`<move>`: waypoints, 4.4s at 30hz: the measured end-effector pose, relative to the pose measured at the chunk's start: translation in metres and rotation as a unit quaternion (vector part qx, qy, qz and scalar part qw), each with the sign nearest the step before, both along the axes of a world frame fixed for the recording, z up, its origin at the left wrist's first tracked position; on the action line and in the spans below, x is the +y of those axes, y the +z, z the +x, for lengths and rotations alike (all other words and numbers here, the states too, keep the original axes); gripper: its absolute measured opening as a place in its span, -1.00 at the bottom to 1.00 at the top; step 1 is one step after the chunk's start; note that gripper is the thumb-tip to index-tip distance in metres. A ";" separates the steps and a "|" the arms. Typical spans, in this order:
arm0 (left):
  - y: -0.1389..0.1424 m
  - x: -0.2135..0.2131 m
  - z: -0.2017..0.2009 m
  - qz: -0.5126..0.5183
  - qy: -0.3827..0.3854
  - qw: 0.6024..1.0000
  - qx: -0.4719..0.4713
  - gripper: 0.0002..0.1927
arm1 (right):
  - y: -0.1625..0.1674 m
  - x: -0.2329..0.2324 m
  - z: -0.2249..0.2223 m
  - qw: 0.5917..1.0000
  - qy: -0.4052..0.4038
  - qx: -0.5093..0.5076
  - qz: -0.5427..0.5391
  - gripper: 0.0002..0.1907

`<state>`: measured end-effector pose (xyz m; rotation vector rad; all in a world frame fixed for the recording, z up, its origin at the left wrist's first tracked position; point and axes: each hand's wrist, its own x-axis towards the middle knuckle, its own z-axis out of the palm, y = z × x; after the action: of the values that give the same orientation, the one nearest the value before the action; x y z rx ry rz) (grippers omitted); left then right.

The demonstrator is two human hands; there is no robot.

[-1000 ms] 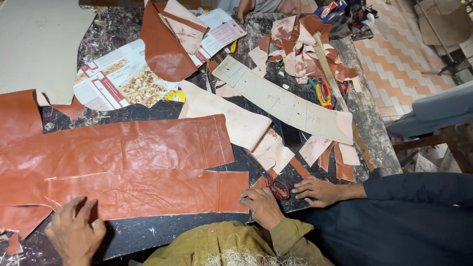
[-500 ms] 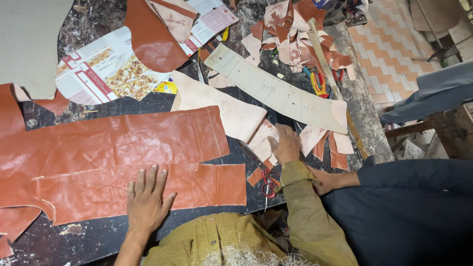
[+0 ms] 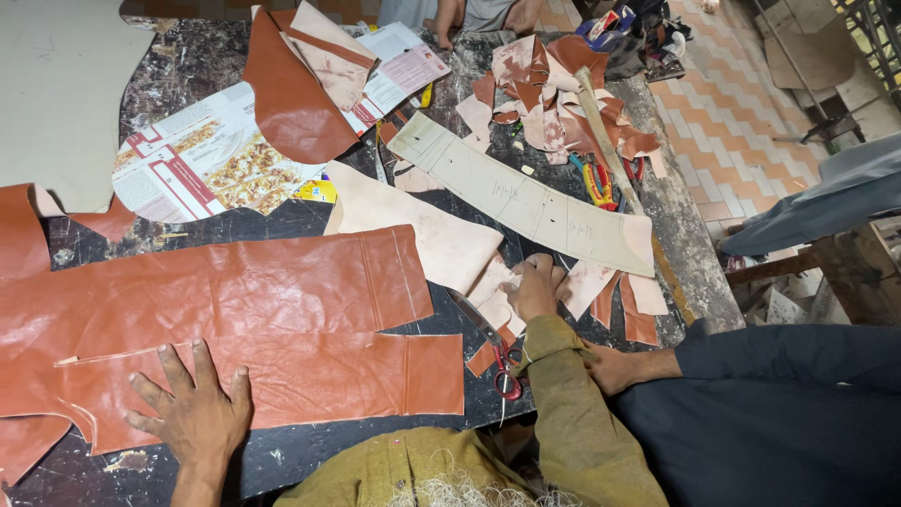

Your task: The person aligns a paper pattern on a large piece of orange leather, then uses scissors to cut the leather along the pattern's edge. They measure the cut piece with a tape measure and continue cutting additional sections.

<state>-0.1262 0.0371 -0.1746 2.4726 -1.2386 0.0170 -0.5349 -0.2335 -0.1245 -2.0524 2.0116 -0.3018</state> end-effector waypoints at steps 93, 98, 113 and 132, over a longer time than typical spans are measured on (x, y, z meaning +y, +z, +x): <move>0.061 0.015 0.176 -0.071 -0.109 0.906 0.404 -0.49 | -0.004 0.106 0.021 0.908 0.150 -0.309 0.239 -0.80; 0.064 0.021 0.173 -0.149 -0.258 0.935 0.194 -0.41 | -0.030 0.117 0.010 0.901 0.110 -0.340 0.248 -0.77; 0.075 0.051 0.196 0.156 0.035 0.927 0.340 -0.65 | -0.036 0.101 -0.024 0.866 0.012 -0.459 0.198 -0.77; 0.047 0.071 0.149 0.082 0.020 0.993 0.084 -0.76 | -0.008 0.046 0.032 0.976 0.199 -0.045 -0.072 -0.71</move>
<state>0.0224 0.1083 -0.1271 2.5768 -1.1602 -0.2868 -0.5024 -0.1879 -0.1329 -2.4190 1.5187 -0.4600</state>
